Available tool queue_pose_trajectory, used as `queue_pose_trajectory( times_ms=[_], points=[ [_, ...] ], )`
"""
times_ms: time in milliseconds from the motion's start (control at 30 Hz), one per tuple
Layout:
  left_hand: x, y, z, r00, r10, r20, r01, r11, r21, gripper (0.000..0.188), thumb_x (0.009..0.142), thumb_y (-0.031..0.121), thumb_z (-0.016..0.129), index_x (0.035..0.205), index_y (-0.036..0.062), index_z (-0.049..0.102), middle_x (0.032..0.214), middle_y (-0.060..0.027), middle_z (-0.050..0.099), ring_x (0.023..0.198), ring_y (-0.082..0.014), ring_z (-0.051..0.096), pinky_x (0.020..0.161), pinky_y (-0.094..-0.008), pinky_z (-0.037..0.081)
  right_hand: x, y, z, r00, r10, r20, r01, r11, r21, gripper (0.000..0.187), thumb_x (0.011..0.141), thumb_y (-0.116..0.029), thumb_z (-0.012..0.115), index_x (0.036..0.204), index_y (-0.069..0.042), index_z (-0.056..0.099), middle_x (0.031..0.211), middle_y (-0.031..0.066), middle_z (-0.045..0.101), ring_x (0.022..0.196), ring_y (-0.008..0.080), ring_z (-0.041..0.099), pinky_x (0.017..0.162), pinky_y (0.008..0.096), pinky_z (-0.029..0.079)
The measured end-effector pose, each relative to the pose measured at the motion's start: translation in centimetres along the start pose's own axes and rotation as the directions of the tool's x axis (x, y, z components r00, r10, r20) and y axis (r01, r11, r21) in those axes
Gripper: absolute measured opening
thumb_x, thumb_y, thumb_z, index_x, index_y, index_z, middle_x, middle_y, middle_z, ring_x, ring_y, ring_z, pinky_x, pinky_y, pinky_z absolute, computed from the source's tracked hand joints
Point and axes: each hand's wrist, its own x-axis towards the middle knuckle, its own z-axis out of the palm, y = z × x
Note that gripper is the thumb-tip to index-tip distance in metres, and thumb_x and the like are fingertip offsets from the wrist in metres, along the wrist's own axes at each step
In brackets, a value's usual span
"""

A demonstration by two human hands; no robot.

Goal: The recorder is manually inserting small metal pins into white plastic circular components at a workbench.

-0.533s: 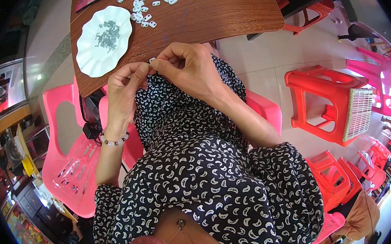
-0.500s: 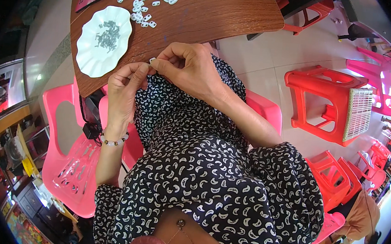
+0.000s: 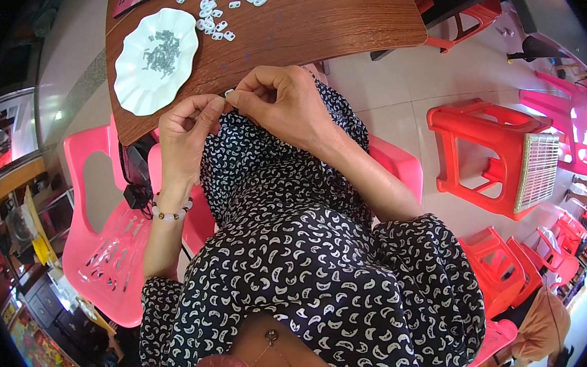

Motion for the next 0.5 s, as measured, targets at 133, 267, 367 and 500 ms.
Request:
queue_pose_trajectory(
  times_ms=[133,267,367,500],
  points=[
    [0.06,-0.13,-0.16,1.000,-0.025,-0.005,0.025,1.000,0.017,0.012,0.090,0.010,0.067,0.093,-0.0002,0.070,0.076,0.0005,0.068,0.062,-0.0017,0.054,0.055,-0.0164,0.041,0.16,0.33,0.07,0.999,0.017,0.036,-0.020,0.997,0.075,0.016,0.088,-0.015,0.067,0.087,0.001,0.067,0.074,0.0022,0.068,0.068,0.0050,0.061,0.064,0.0207,0.048],
    [0.08,-0.16,-0.23,1.000,0.000,0.018,-0.001,1.000,0.024,0.011,0.090,0.010,0.067,0.092,-0.0003,0.070,0.075,0.0006,0.067,0.061,-0.0020,0.053,0.054,-0.0166,0.041,0.15,0.44,0.09,0.998,0.021,0.054,-0.026,0.995,0.096,0.015,0.088,-0.014,0.067,0.088,0.001,0.067,0.075,0.0032,0.068,0.071,0.0062,0.062,0.066,0.0213,0.049],
    [0.11,-0.13,-0.19,0.999,0.009,0.036,-0.009,1.000,0.002,0.011,0.091,0.010,0.066,0.092,-0.0007,0.070,0.075,0.0004,0.068,0.060,-0.0022,0.053,0.054,-0.0167,0.041,0.12,0.38,-0.03,0.998,0.014,0.054,-0.020,0.993,0.114,0.015,0.088,-0.014,0.067,0.088,0.001,0.067,0.075,0.0035,0.068,0.071,0.0067,0.062,0.066,0.0218,0.050],
    [0.18,-0.04,-0.12,0.999,-0.007,0.048,0.008,0.999,-0.034,0.011,0.091,0.010,0.065,0.092,-0.0011,0.069,0.076,-0.0001,0.068,0.060,-0.0025,0.053,0.054,-0.0170,0.041,0.16,0.34,-0.05,0.998,0.015,0.054,-0.023,0.987,0.157,0.015,0.089,-0.014,0.067,0.088,0.001,0.066,0.076,0.0033,0.068,0.072,0.0066,0.062,0.066,0.0215,0.049]
  ],
)
